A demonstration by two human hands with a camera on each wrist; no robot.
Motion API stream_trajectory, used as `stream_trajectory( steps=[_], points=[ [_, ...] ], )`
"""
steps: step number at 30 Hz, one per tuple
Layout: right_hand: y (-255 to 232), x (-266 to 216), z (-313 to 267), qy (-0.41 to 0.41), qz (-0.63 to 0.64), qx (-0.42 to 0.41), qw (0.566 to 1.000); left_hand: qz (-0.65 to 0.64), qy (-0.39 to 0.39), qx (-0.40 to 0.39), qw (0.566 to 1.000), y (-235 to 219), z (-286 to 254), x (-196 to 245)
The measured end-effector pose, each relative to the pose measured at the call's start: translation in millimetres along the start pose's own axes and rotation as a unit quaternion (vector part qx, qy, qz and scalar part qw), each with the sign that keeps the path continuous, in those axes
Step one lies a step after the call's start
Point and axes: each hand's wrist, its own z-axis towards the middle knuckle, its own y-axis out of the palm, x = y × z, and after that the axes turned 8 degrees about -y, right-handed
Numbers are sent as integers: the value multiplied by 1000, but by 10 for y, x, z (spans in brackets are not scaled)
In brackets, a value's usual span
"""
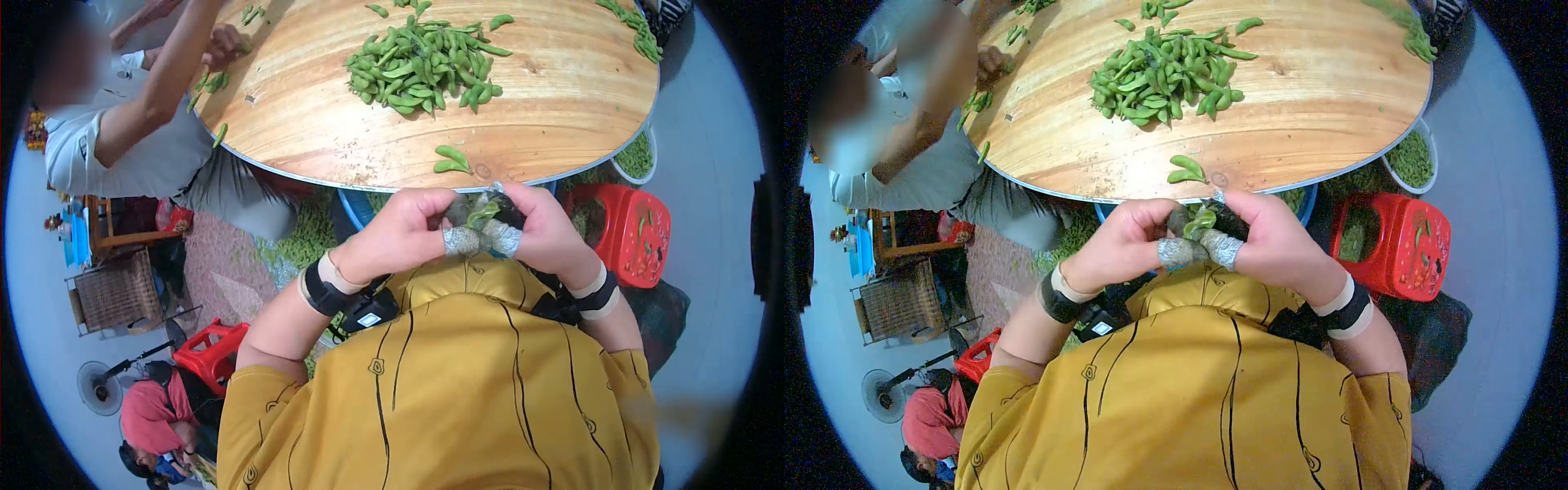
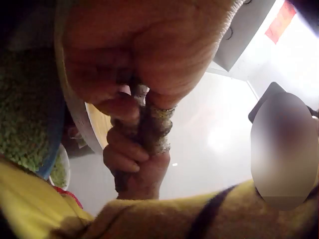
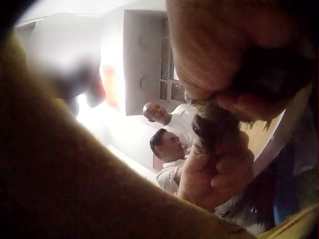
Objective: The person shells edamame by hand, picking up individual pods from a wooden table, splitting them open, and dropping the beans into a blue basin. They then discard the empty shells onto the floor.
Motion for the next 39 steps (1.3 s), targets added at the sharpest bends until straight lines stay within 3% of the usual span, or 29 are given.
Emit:
stream_trajectory(
  steps=[1, 2, 4, 5, 7, 9, 10, 12, 13, 17, 20, 22, 23, 24, 26, 28, 30, 32, 33, 35, 39],
  points=[
    [-16, 1, 8, 9, -12, -23, 1000, -26, -50, -4, 998, 12, -33, 72],
    [-30, -2, 22, 17, -25, -46, 999, -25, -48, -3, 999, 7, -39, 62],
    [-27, 7, 37, 17, -17, -41, 999, -155, -110, -18, 982, -21, -36, 22],
    [-17, 31, 31, 19, -7, -36, 999, -141, -77, -24, 987, -15, -37, -5],
    [-26, 81, 43, 19, 1, -31, 999, -127, -100, -3, 987, 16, -33, -14],
    [-46, 159, 62, 15, -234, -45, 971, -91, -129, 16, 987, 11, -14, -71],
    [-36, 204, 69, 14, -234, -45, 971, -91, -128, 17, 987, 7, 4, -140],
    [-5, 270, 77, -97, -412, -40, 905, -103, -176, 30, 979, 10, 37, -246],
    [8, 251, 82, -102, -434, -41, 894, -102, -185, 20, 977, 2, 36, -232],
    [42, 148, 95, -44, -368, -8, 929, -134, -106, -8, 985, 3, 43, -376],
    [-10, 281, 80, -83, -372, 3, 924, -129, -122, 41, 983, 36, 32, -280],
    [34, 129, 67, -51, -380, 39, 923, -102, -162, 55, 980, -5, 63, -295],
    [33, 130, 54, -66, -469, 51, 879, -80, -173, 59, 980, -21, 82, -331],
    [86, 102, 47, -135, -467, 77, 870, -93, -181, 56, 977, -28, 47, -216],
    [121, 19, 33, -179, -462, 38, 868, -86, -168, 72, 979, 0, 55, -266],
    [113, 48, 52, -141, -472, -3, 870, -35, -107, 54, 992, 9, 34, -215],
    [60, 138, 50, -127, -410, 0, 903, 69, -50, 45, 995, 13, 14, -171],
    [37, 62, 42, -56, -334, -27, 940, 100, -59, 19, 993, 10, -60, -16],
    [29, -8, 73, -66, -336, -31, 939, 106, -55, 28, 993, -27, -63, 0],
    [35, -71, 30, 157, -143, -42, 976, 101, -18, -54, 993, -22, -70, -35],
    [-31, 65, 50, 155, -117, -58, 979, 86, -7, -74, 993, -26, -62, -51]
  ],
)
